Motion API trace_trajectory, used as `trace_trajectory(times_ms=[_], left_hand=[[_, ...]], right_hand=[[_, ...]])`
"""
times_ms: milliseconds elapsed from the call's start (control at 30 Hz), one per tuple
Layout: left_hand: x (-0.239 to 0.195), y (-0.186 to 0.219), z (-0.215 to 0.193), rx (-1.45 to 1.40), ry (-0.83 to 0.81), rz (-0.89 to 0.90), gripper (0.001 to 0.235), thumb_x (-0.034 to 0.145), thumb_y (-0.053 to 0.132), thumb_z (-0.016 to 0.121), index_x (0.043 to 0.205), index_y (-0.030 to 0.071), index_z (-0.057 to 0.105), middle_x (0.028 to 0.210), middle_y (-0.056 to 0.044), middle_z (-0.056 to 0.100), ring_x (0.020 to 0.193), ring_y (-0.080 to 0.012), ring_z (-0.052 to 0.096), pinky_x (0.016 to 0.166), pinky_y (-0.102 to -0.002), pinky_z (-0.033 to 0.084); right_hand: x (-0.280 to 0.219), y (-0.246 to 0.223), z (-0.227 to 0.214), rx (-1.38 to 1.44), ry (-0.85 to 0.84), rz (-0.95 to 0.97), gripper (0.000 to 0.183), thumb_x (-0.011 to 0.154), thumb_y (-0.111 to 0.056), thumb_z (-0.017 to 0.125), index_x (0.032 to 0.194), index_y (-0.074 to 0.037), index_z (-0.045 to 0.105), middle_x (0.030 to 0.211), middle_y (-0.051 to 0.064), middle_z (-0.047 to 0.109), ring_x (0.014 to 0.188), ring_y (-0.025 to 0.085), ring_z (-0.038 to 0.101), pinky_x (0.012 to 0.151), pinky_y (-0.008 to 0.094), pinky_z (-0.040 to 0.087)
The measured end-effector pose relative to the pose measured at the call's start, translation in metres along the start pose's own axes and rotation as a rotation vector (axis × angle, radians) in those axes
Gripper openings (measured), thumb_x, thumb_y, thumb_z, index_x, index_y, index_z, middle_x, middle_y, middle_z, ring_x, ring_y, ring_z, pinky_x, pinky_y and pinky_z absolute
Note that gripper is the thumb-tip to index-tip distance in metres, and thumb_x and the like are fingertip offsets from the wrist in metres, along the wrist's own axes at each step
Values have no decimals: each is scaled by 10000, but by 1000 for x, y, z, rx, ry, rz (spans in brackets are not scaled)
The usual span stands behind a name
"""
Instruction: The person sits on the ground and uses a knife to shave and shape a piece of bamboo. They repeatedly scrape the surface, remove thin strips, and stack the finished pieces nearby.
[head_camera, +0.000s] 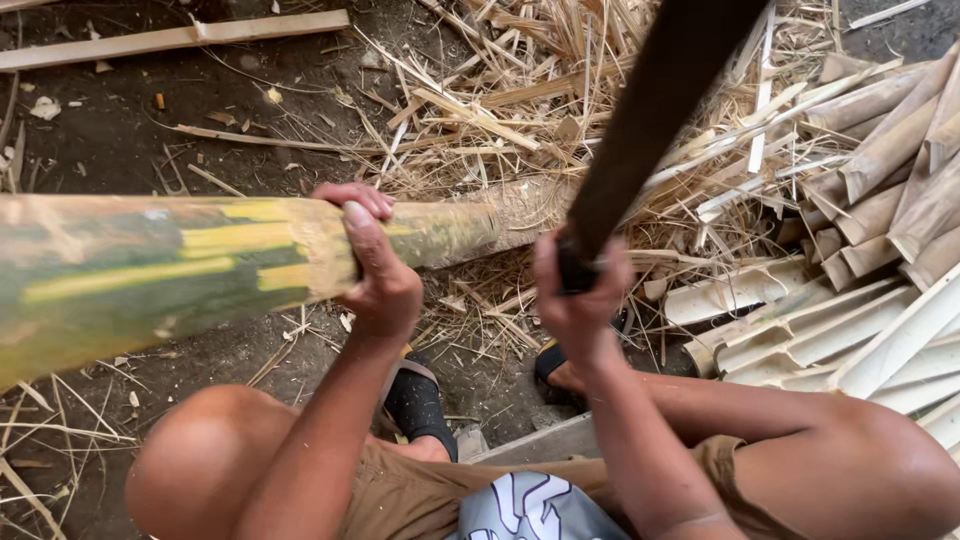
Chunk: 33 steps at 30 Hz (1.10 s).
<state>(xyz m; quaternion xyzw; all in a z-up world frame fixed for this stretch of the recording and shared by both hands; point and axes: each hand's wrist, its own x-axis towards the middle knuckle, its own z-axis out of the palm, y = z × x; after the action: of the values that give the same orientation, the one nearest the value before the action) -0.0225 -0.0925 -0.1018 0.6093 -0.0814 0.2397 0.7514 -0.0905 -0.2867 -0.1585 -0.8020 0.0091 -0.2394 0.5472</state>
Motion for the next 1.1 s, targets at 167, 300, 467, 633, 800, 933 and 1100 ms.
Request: trace_trajectory(times_ms=[167, 300, 467, 633, 800, 933, 1100], left_hand=[[-6, 4, 9, 77, -41, 34, 54, 1153, 96, 456, 1172, 68, 413, 1073, -51, 473, 933, -123, 486, 880, -252, 484], [-4, 7, 11, 86, -61, 81, 74, 1127, 95, 474, 1169, 64, 423, 1038, -45, 478, 943, -131, 493, 852, -240, 490], [-3, 6, 2, 36, -59, 37, 63, 1164, 103, 483, 1184, 70, 433, 1017, -49, 485, 935, -124, 501, 935, -252, 493], [-3, -4, 4, 128, -86, -17, 31, 1177, 93, 461, 1169, 84, 432, 1023, -35, 481, 935, -115, 498, 923, -258, 496], [1, -12, 17, -1, -61, 105, 78, 1126, 55, 491, 1182, 65, 438, 1063, -47, 504, 925, -124, 499, 847, -261, 511], [-6, -8, 21, 10, -98, 75, 172, 1104, 58, 491, 1254, 35, 409, 1080, -62, 486, 962, -136, 481, 840, -259, 508], [-13, -11, 14, 20, -71, 43, 78, 1126, 19, 479, 1196, 34, 448, 1048, -68, 524, 919, -140, 513, 783, -235, 497]], right_hand=[[-47, 77, 51, -407, -409, 585, 190, 829, -125, 677, 963, -5, 616, 827, 181, 680, 759, 362, 696, 664, 443, 533], [-33, 61, 18, -325, -405, 577, 238, 831, -203, 711, 975, -38, 620, 796, 136, 673, 734, 313, 658, 665, 449, 510], [23, -15, -24, 4, -173, 210, 194, 918, -196, 681, 992, -44, 586, 778, 56, 625, 697, 166, 629, 608, 378, 517], [1, 18, 2, -12, -40, 133, 119, 958, -109, 706, 950, -29, 617, 761, 80, 635, 627, 153, 617, 561, 364, 505], [-46, 100, 41, -184, -408, 821, 180, 831, -98, 631, 995, -25, 638, 838, 97, 685, 674, 197, 633, 599, 372, 539], [-24, 67, 11, -251, -333, 660, 282, 789, -189, 705, 1025, -49, 642, 778, 93, 654, 680, 211, 614, 635, 351, 494], [20, -20, -34, -27, -93, 164, 236, 906, -224, 714, 994, -27, 618, 807, 34, 646, 716, 173, 626, 679, 339, 514]])
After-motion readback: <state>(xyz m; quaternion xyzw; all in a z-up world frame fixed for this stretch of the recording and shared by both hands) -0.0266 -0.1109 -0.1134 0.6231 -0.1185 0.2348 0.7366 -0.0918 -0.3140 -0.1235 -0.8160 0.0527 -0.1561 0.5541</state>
